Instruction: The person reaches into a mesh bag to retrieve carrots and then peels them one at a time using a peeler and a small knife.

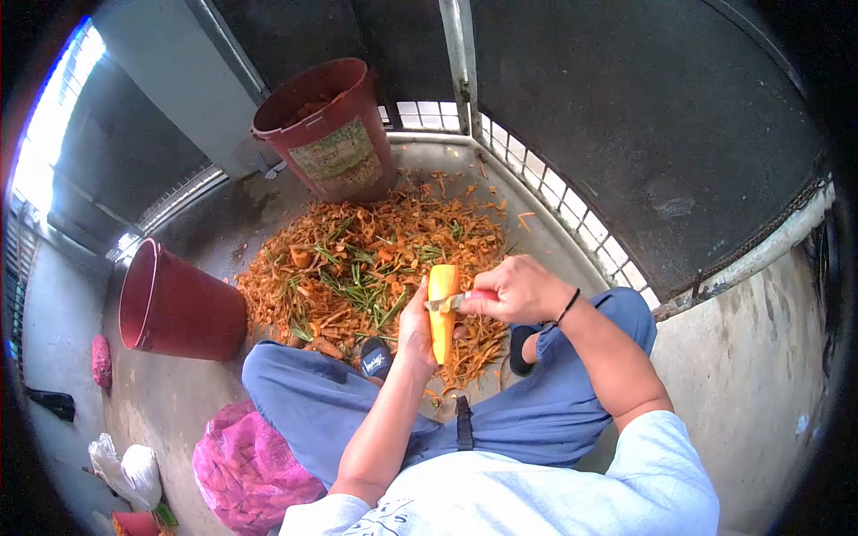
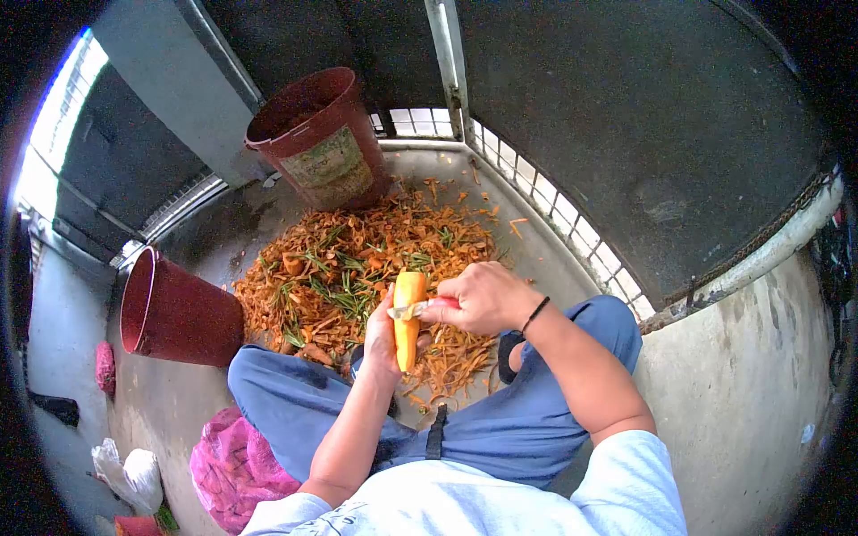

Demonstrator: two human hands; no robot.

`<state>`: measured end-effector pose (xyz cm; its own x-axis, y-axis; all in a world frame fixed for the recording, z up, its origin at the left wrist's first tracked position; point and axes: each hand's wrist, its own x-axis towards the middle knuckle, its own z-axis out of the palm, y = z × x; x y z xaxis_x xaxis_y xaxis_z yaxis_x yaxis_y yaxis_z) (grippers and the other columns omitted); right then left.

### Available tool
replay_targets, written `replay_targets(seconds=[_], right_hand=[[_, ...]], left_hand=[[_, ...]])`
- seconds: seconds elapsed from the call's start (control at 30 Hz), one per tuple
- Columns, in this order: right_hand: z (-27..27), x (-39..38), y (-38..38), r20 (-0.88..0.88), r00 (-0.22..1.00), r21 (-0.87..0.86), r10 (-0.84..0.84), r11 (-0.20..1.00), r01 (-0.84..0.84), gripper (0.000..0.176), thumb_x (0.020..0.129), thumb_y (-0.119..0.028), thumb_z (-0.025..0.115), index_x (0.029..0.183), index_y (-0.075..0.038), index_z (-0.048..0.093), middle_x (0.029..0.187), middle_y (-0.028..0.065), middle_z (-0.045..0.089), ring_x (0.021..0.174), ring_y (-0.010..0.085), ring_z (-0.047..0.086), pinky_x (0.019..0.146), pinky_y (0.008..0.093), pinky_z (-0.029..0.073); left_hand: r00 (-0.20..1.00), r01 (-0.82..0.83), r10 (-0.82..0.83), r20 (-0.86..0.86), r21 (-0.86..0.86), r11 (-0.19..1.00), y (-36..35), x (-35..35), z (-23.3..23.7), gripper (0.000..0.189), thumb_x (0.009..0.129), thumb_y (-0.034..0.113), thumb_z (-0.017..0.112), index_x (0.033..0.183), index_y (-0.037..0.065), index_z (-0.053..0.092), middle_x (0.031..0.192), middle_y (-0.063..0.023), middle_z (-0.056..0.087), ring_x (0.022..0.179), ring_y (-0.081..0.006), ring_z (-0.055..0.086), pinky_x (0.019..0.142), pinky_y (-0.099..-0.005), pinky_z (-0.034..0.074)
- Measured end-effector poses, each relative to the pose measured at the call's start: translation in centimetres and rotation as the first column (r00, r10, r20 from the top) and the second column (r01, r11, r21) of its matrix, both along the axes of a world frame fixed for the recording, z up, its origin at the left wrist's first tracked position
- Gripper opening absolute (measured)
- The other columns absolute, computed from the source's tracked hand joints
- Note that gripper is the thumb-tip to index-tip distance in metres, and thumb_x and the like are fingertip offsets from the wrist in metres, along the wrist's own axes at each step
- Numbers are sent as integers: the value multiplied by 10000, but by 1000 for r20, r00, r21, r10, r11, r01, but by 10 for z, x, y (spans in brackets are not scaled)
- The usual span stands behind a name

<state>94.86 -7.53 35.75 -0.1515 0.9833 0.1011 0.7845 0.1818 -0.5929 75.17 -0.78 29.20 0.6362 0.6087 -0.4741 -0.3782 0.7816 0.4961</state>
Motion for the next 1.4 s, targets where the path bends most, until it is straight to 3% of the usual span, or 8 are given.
replay_targets(seconds=[0.2, 0.27, 0.53, 0.63, 0.73, 1.1, 1.27, 1.4], right_hand=[[3, -5, 2, 123, 992, 21, -9, 1000, 7, 539, 922, -575, 615, 699, -86, 662, 647, 175, 653, 643, 376, 674, 625, 488, 532], [2, 1, 3, 83, 991, 122, -107, 988, 97, 512, 925, -551, 617, 742, -79, 691, 688, 181, 672, 699, 384, 685, 652, 493, 543], [6, 25, 4, -52, 965, 13, -256, 966, 257, 519, 948, -512, 637, 730, -41, 639, 698, 211, 643, 677, 413, 647, 613, 486, 490], [0, 14, 3, -200, 966, 102, -161, 978, 184, 491, 962, -468, 646, 740, -30, 628, 690, 211, 635, 659, 410, 638, 597, 477, 483], [-15, 12, 7, -200, 962, 105, -186, 972, 210, 477, 971, -447, 641, 754, -23, 622, 689, 210, 633, 660, 404, 643, 590, 467, 486], [-10, -11, 4, 77, 997, 61, 25, 998, -30, 535, 929, -567, 612, 699, -84, 644, 619, 170, 638, 610, 368, 666, 573, 474, 519], [-6, -8, 6, 119, 993, 61, -9, 998, 1, 543, 943, -563, 590, 705, -79, 651, 635, 182, 648, 631, 385, 671, 596, 486, 529], [-4, 6, 11, 85, 977, 129, -193, 975, 181, 526, 954, -532, 593, 718, -65, 655, 660, 202, 653, 658, 395, 674, 617, 490, 534]], left_hand=[[999, 46, -45, -16, 65, 997, -3, -2, 3, 395, 1053, 483, 449, 1169, 141, 609, 902, -33, 682, 662, -154, 654, 411, -303, 483], [971, -1, 55, -234, 226, 974, -9, 2, 14, 435, 1048, 485, 483, 1079, 78, 633, 823, -37, 668, 625, -139, 616, 480, -295, 489], [949, -38, 138, -283, 332, 942, -7, 9, 4, 390, 1047, 439, 524, 1086, 71, 644, 773, -11, 645, 592, -116, 591, 513, -276, 495], [970, 3, 44, -240, 194, 981, -6, 2, 7, 431, 1043, 489, 503, 1118, 86, 636, 837, -34, 657, 635, -139, 606, 494, -280, 479], [994, 12, -10, 105, -20, 1000, 1, -5, -5, 505, 1029, 563, 464, 1185, 108, 620, 965, -70, 650, 699, -183, 615, 454, -275, 431], [999, -12, 12, 45, 0, 1000, 1, -4, -8, 460, 1020, 554, 490, 1180, 144, 625, 913, -27, 678, 654, -146, 617, 410, -286, 437], [999, -19, 17, 43, 60, 998, 0, -6, -8, 463, 1011, 552, 517, 1204, 144, 621, 948, -27, 685, 678, -151, 634, 394, -284, 432], [1000, 5, -5, -9, 45, 999, -2, -7, 1, 482, 1006, 563, 522, 1190, 129, 624, 921, -44, 671, 679, -172, 629, 399, -288, 425]])
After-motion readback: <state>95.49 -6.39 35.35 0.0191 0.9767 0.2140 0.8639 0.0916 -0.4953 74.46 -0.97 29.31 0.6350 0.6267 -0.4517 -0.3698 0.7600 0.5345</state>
